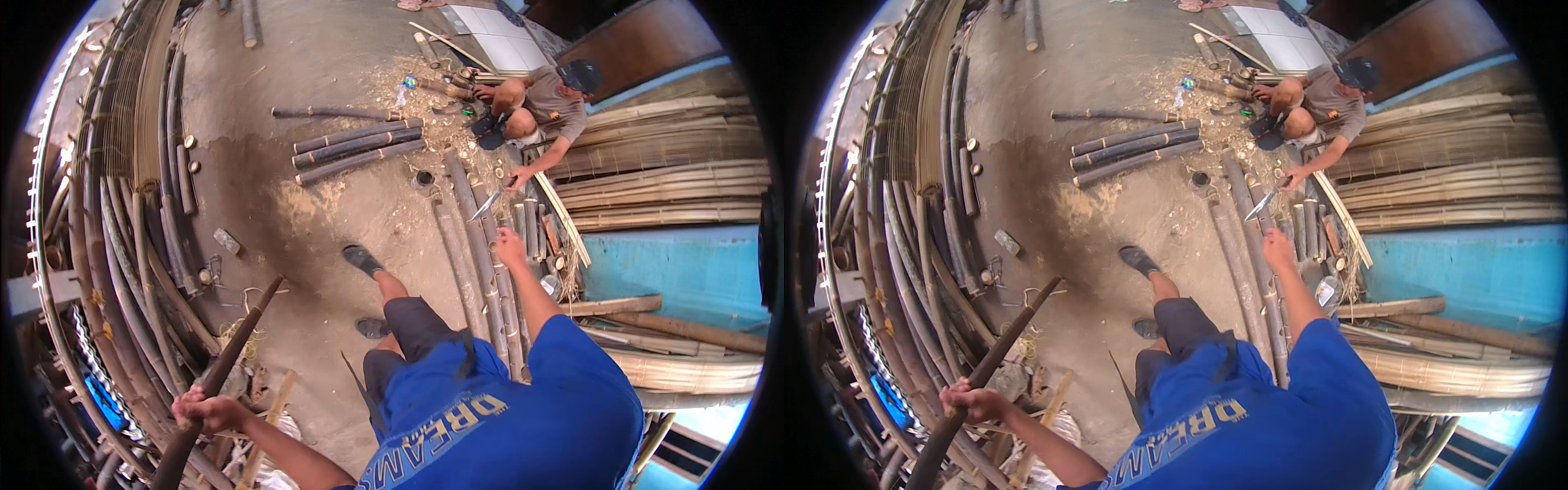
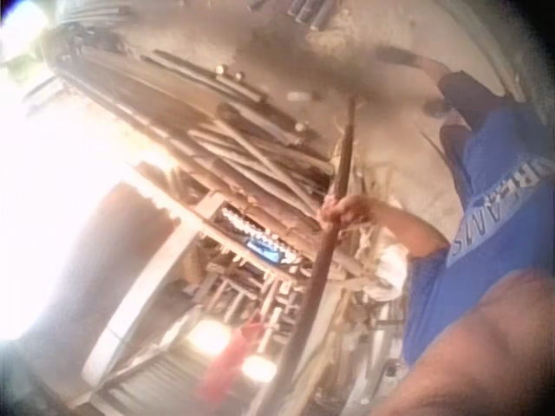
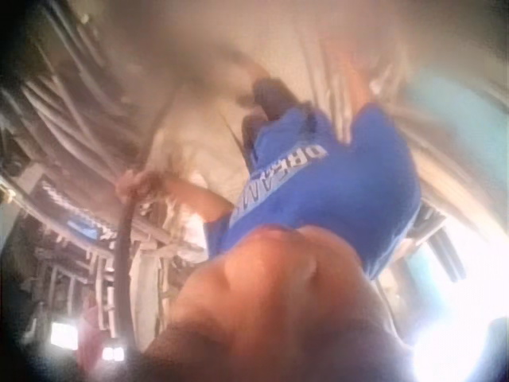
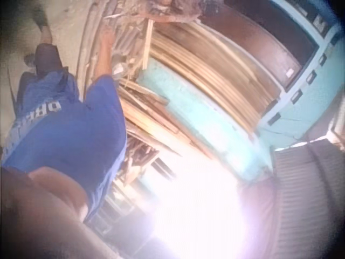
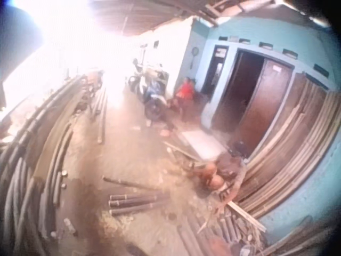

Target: The person selects a bamboo strip, sits on the floor, and uses a knife to shave and smooth its surface. After finishing, the person stands, wipes the knife with a cloth, and then ties a bundle of bamboo poles with a yellow string.

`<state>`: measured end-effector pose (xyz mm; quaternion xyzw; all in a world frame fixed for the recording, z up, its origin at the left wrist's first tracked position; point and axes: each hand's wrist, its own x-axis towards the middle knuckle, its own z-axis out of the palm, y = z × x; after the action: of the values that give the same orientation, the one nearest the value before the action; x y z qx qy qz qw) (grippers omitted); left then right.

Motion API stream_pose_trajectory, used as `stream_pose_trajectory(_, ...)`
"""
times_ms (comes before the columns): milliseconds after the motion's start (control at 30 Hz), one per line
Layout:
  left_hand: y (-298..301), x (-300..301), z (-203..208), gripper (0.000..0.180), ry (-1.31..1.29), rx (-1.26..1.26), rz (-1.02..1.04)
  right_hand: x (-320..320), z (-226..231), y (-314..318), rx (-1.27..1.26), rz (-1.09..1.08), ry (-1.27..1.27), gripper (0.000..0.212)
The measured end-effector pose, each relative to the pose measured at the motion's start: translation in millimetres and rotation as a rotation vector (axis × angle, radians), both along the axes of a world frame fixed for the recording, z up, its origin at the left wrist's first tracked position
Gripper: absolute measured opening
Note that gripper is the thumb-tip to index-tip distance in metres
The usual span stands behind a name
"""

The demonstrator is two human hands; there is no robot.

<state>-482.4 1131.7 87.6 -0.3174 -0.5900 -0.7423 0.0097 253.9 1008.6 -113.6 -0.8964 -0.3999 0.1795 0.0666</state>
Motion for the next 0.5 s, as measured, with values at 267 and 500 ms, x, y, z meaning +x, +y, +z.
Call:
stream_pose_trajectory(267,-89,-16,-5,0.029,-0.131,0.061,0.171,87,-54,61,-0.338,0.526,-0.616,0.067)
stream_pose_trajectory(500,-125,42,-16,0.031,-0.018,0.045,0.317,139,-110,136,-0.693,0.641,-0.643,0.061)
